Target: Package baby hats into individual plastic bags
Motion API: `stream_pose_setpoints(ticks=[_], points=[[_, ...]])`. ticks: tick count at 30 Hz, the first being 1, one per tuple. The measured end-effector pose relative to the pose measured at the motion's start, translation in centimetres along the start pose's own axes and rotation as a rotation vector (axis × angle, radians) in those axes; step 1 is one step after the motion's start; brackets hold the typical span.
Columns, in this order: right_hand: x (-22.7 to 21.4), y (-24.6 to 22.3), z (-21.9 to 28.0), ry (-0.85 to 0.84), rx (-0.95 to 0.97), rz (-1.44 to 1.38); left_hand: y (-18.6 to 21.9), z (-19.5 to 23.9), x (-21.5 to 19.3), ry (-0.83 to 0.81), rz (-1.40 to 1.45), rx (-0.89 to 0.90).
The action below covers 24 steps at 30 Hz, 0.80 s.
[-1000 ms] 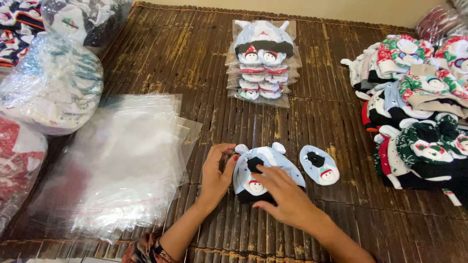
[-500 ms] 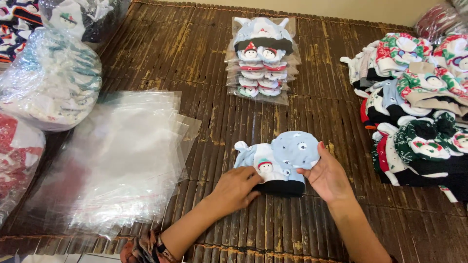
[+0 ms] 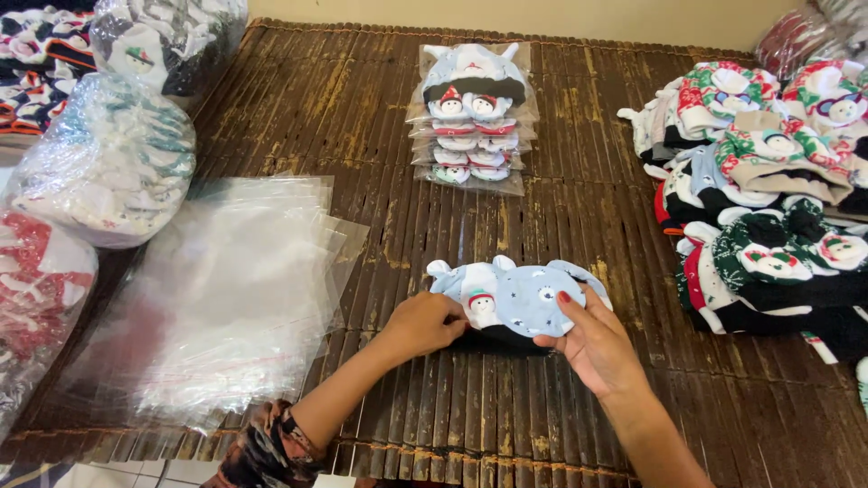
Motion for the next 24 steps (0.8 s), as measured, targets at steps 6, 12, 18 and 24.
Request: stream_pose_setpoints(ticks=[6,12,18,24], points=[[1.3,0.8,1.4,-0.064,-0.137,0.079,3.8,1.0,0.0,0.177,-0.258,0.289],[4.9,1.0,5.0,-0.211,-0.645,0.578,2.2,0.4,-0.7,0.319,0.011,0.225],[2.5,1.9,3.1,-0.057,-0.425,0.584,3.6,2.5,1.2,0.375,-0.269,0.341],[3.6,0.1,4.9,-0.052,-0.660,0.650,0.3,-0.7,0.9,0.366,0.299,0.149]])
Point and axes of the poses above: each hand's wrist, its own z-axis away from the middle knuckle, its own x-axis out of the palm, y = z × x, the point moved 8 cm from there along -z, towards the middle knuckle, and after that the axes turned 7 degrees about -z, right-handed, at the moved point
